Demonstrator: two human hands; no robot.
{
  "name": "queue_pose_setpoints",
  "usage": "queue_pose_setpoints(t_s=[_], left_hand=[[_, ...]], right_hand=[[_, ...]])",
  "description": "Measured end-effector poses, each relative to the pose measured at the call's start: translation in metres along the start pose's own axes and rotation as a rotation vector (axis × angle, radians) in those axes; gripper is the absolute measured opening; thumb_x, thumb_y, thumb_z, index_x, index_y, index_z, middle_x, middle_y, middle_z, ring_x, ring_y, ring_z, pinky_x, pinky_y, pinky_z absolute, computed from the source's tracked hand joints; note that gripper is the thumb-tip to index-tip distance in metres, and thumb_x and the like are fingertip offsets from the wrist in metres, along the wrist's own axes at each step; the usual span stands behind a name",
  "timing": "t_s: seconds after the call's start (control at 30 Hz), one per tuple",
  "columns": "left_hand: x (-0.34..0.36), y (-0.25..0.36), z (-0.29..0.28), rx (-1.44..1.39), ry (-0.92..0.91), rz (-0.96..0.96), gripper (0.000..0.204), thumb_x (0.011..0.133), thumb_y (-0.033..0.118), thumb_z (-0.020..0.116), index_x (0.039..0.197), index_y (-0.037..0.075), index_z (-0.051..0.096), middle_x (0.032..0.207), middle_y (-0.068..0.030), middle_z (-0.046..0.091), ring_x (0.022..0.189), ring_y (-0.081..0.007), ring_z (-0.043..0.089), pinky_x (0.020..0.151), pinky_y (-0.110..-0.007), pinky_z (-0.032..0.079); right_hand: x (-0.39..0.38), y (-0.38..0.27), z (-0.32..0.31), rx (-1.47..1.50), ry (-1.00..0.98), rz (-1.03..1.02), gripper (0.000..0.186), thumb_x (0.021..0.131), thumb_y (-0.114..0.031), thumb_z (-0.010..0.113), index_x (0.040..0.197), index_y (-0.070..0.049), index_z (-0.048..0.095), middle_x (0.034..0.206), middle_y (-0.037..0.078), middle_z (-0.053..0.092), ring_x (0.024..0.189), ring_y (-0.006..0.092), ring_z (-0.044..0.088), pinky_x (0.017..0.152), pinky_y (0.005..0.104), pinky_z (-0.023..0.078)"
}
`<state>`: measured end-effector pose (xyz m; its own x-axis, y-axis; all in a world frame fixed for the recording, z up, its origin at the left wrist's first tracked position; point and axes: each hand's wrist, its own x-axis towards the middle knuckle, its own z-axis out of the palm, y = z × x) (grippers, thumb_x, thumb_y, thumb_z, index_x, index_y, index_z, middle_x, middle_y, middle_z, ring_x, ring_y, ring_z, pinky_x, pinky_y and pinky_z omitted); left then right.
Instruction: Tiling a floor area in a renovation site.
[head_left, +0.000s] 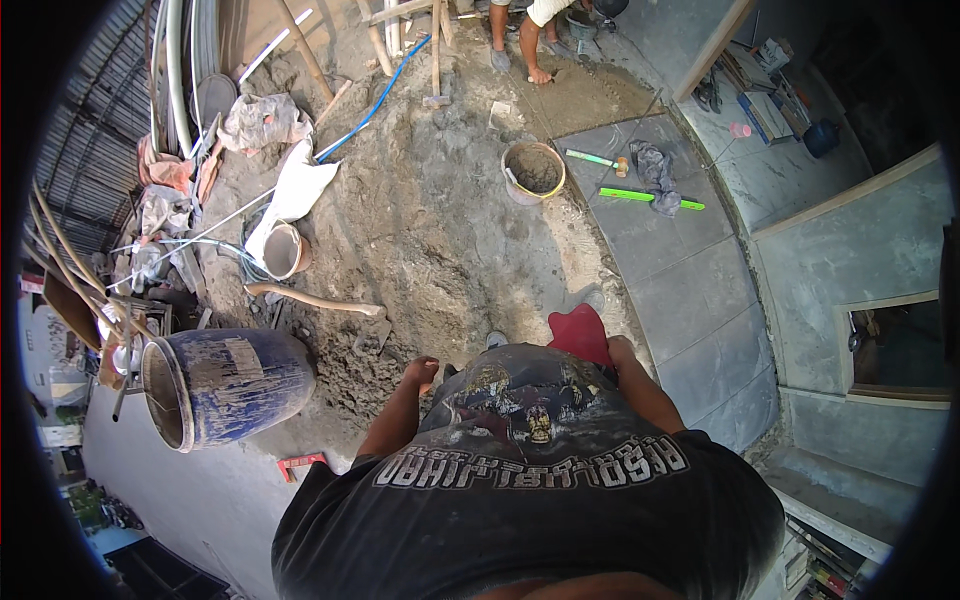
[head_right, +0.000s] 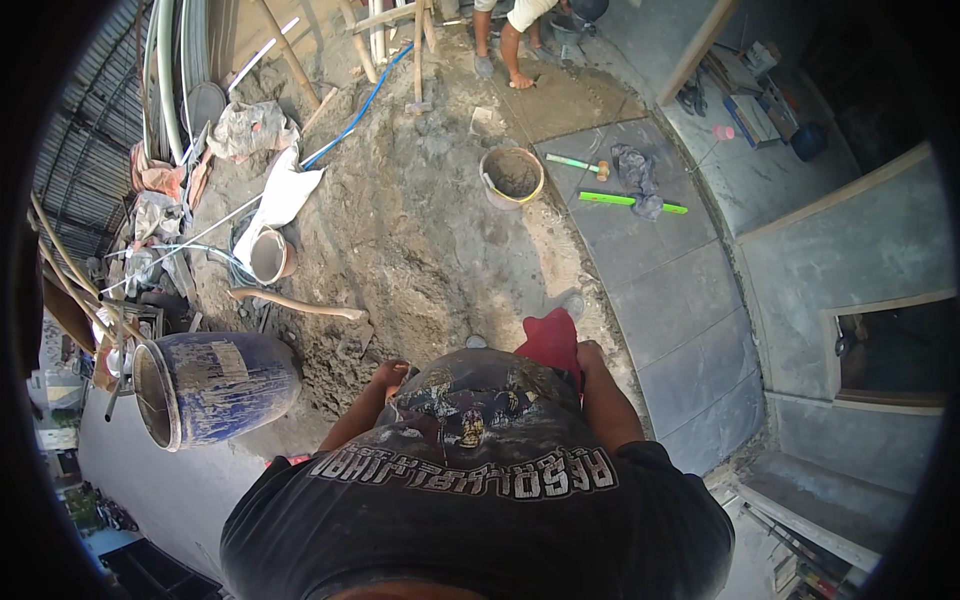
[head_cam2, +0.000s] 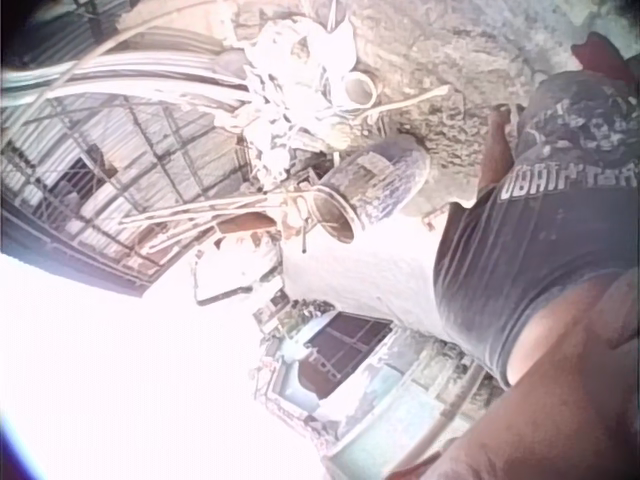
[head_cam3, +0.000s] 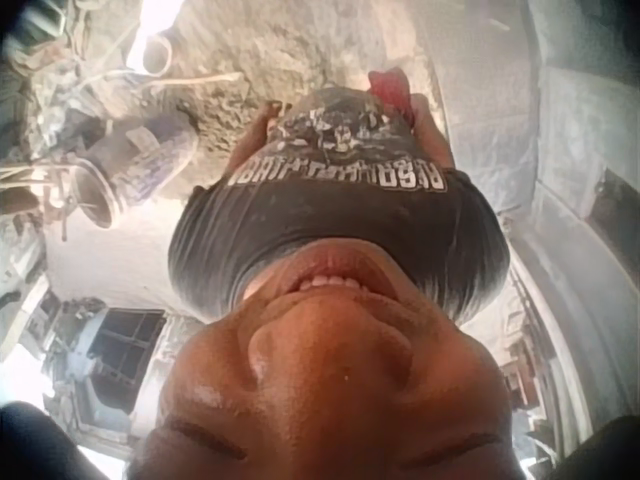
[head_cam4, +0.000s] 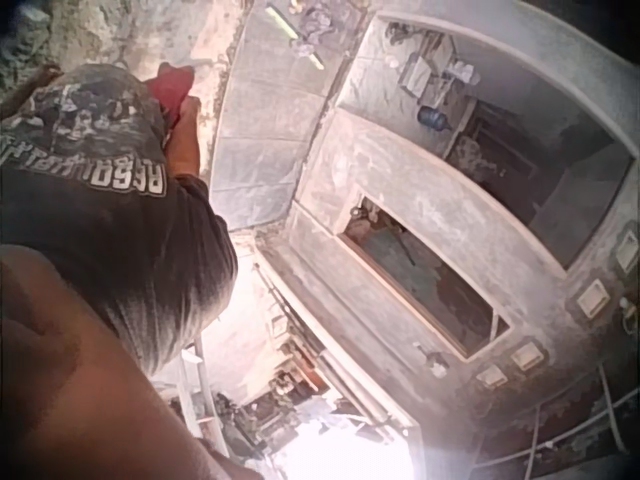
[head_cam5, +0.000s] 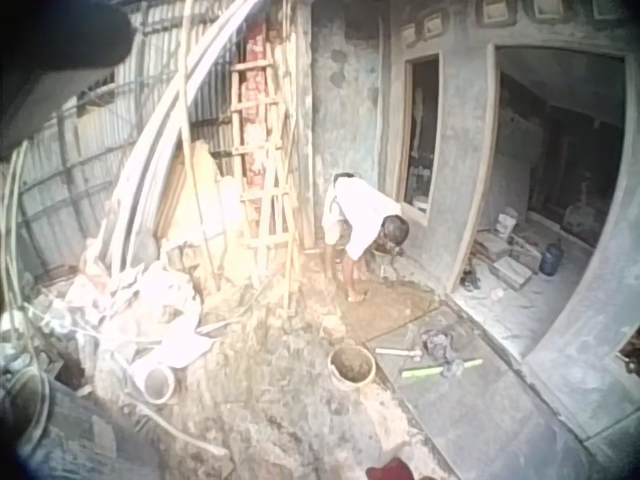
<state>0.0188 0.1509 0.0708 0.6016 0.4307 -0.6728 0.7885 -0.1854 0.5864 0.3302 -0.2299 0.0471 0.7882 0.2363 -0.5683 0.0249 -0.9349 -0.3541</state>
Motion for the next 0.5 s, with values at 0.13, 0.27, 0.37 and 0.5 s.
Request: queue_pose_setpoints(t_s=[0.13,0.27,0.37,0.5], left_hand=[[0.003,0.003,0.0,0.005,-0.036,-0.057,0.027,0.073,0.025,0.05,0.095,0.01,0.055,0.086,-0.0119,0.057,0.08,-0.0217,0.056,0.068,-0.03,0.043],[0.008,-0.006,0.003,0.153,0.002,0.032,0.027,0.074,0.026,0.049,0.096,0.011,0.054,0.089,-0.0119,0.057,0.083,-0.0228,0.055,0.069,-0.03,0.043],[0.003,0.0,0.003,0.102,-0.02,-0.037,0.027,0.074,0.025,0.049,0.096,0.011,0.054,0.088,-0.0117,0.057,0.082,-0.0222,0.055,0.068,-0.03,0.043],[-0.005,0.011,-0.001,0.054,-0.051,-0.049,0.026,0.074,0.024,0.049,0.096,0.01,0.054,0.088,-0.0118,0.057,0.081,-0.0214,0.056,0.068,-0.029,0.043]], right_hand=[[0.003,0.006,0.0,-0.137,-0.033,-0.113,0.028,0.069,-0.021,0.041,0.077,-0.002,0.059,0.085,0.018,0.055,0.08,0.0281,0.054,0.071,0.0365,0.041],[0.0,0.0,-0.001,-0.061,-0.048,-0.069,0.028,0.069,-0.021,0.041,0.078,-0.002,0.059,0.085,0.018,0.055,0.08,0.0275,0.054,0.072,0.0365,0.041],[-0.009,-0.013,-0.008,0.081,-0.011,0.053,0.028,0.07,-0.021,0.04,0.078,-0.002,0.059,0.085,0.018,0.055,0.081,0.0266,0.054,0.072,0.0362,0.041],[0.004,0.004,-0.002,-0.019,-0.042,-0.017,0.029,0.071,-0.022,0.04,0.079,-0.001,0.059,0.086,0.019,0.055,0.082,0.028,0.054,0.073,0.0363,0.041]])
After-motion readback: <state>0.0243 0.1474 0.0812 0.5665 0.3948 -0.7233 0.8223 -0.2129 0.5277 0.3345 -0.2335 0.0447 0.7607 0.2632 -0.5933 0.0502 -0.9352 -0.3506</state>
